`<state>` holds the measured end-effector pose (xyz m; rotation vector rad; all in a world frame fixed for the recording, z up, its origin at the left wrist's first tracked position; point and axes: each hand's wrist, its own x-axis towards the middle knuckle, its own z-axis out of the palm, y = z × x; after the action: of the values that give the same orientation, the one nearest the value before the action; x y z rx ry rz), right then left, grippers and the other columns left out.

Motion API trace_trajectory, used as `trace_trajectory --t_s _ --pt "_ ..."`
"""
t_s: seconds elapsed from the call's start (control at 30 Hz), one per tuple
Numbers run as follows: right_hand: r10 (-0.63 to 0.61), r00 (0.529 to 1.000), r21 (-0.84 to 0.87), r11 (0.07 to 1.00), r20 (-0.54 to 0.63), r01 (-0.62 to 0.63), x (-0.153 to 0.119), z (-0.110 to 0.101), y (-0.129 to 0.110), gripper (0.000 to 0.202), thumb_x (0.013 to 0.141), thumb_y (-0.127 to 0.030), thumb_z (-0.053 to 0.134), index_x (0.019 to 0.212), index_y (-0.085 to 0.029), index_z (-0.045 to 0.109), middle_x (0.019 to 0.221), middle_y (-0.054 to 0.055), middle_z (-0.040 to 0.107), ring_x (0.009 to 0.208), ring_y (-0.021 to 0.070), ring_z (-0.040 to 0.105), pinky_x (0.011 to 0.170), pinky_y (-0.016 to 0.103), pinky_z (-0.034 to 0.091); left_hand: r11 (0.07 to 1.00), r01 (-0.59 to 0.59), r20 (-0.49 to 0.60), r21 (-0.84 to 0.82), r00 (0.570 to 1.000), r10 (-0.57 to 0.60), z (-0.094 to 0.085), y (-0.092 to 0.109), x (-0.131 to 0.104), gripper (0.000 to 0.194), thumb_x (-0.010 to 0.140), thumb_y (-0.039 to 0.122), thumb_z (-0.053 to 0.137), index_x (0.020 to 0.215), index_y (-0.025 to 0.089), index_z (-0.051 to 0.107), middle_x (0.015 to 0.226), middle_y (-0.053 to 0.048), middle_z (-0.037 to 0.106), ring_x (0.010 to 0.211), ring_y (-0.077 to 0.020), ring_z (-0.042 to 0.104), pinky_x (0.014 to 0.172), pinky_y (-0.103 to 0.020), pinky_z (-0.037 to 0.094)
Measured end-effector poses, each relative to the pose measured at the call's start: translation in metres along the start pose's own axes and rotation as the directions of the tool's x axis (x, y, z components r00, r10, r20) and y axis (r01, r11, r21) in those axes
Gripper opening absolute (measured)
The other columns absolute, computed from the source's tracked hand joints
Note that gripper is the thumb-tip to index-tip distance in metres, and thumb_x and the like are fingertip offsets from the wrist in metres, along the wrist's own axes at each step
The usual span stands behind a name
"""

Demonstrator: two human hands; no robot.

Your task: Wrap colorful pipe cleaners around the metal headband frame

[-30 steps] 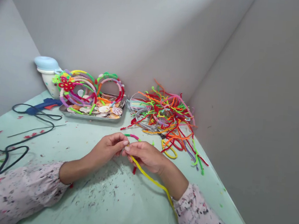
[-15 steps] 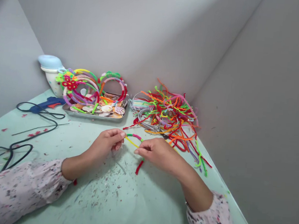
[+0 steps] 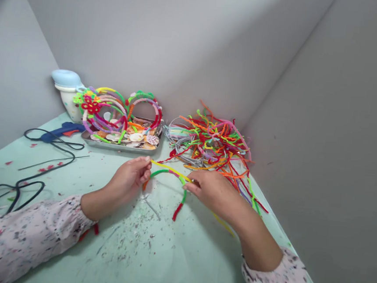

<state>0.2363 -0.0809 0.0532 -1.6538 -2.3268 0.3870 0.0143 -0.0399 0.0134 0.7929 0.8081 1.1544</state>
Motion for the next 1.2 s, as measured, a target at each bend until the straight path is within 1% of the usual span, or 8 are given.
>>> trace_trajectory --t_s 0.13,0.23,0.4,0.57,0.77,0.9,1.07,1.2 --pt "0.028 0.998 0.084 0.996 0.063 -0.033 -0.003 -0.011 0.011 0.023 0.082 -0.033 0.055 0.064 -0.02 0.061 0.06 -0.001 0.059 0.053 0.0114 0.045 0.05 0.025 0.024 0.999 -0.032 -0.076 -0.001 0.997 0.032 -0.005 0.004 0.008 0.018 0.075 0.026 0.064 0.069 0.014 0.051 0.06 0.003 0.05 0.048 -0.0041 0.043 0.043 -0.016 0.031" --pt "0.052 0.991 0.078 0.995 0.119 -0.061 -0.005 -0.013 0.012 0.027 0.082 -0.035 0.054 0.061 -0.019 0.06 0.056 -0.002 0.056 0.051 0.011 0.044 0.049 0.025 0.023 0.998 -0.053 -0.12 0.021 0.991 0.056 -0.008 0.005 0.014 0.017 0.077 0.025 0.062 0.069 0.013 0.051 0.062 0.003 0.05 0.049 -0.0045 0.045 0.045 -0.016 0.033" --pt "0.109 0.962 0.038 0.992 0.249 -0.122 -0.007 -0.013 -0.005 0.029 0.085 -0.033 0.047 0.063 -0.019 0.059 0.056 -0.002 0.059 0.05 0.0102 0.048 0.049 0.023 0.028 0.99 -0.094 -0.204 0.108 0.972 0.115 -0.016 0.007 0.023 0.019 0.079 0.025 0.057 0.067 0.014 0.049 0.057 0.003 0.049 0.049 -0.0056 0.044 0.046 -0.016 0.033" --pt "0.128 0.949 0.1 0.982 0.287 -0.163 -0.006 -0.011 -0.019 0.03 0.086 -0.034 0.044 0.065 -0.019 0.059 0.059 -0.002 0.06 0.053 0.0103 0.05 0.051 0.022 0.032 0.986 -0.124 -0.245 0.108 0.958 0.148 -0.021 0.009 0.028 0.02 0.082 0.021 0.053 0.064 0.014 0.049 0.054 0.003 0.047 0.047 -0.0052 0.042 0.045 -0.016 0.032" --pt "0.117 0.942 0.147 0.974 0.315 -0.17 -0.006 -0.016 0.006 0.03 0.083 -0.04 0.049 0.065 -0.019 0.061 0.06 -0.001 0.057 0.055 0.0115 0.046 0.05 0.023 0.032 0.993 -0.115 -0.338 -0.007 0.935 0.106 -0.025 0.014 0.033 0.016 0.081 0.017 0.053 0.066 0.012 0.052 0.056 0.003 0.051 0.046 -0.005 0.047 0.044 -0.015 0.035" --pt "0.163 0.93 0.295 0.918 0.329 -0.266 -0.012 -0.034 0.023 0.031 0.082 -0.045 0.05 0.072 -0.02 0.065 0.06 0.0 0.055 0.055 0.0117 0.047 0.05 0.023 0.035 0.994 -0.112 -0.353 -0.014 0.93 0.1 -0.028 0.014 0.035 0.016 0.082 0.017 0.051 0.067 0.012 0.053 0.059 0.001 0.053 0.046 -0.0051 0.049 0.043 -0.015 0.036" --pt "0.248 0.884 0.314 0.868 0.396 -0.385 -0.021 -0.053 0.036 0.032 0.077 -0.049 0.058 0.065 -0.019 0.064 0.056 -0.001 0.055 0.05 0.0099 0.044 0.049 0.022 0.035 0.993 -0.118 -0.36 -0.01 0.927 0.107 -0.029 0.014 0.037 0.017 0.083 0.017 0.051 0.067 0.011 0.053 0.057 0.002 0.053 0.045 -0.0049 0.049 0.041 -0.015 0.036" --pt "0.259 0.866 0.316 0.855 0.428 -0.412 -0.028 -0.056 0.047 0.035 0.082 -0.047 0.052 0.066 -0.018 0.062 0.055 -0.001 0.053 0.049 0.0084 0.043 0.051 0.023 0.034 0.993 -0.12 -0.369 -0.011 0.923 0.108 -0.031 0.015 0.037 0.017 0.084 0.017 0.05 0.068 0.011 0.052 0.059 0.002 0.053 0.044 -0.0043 0.049 0.041 -0.014 0.036"
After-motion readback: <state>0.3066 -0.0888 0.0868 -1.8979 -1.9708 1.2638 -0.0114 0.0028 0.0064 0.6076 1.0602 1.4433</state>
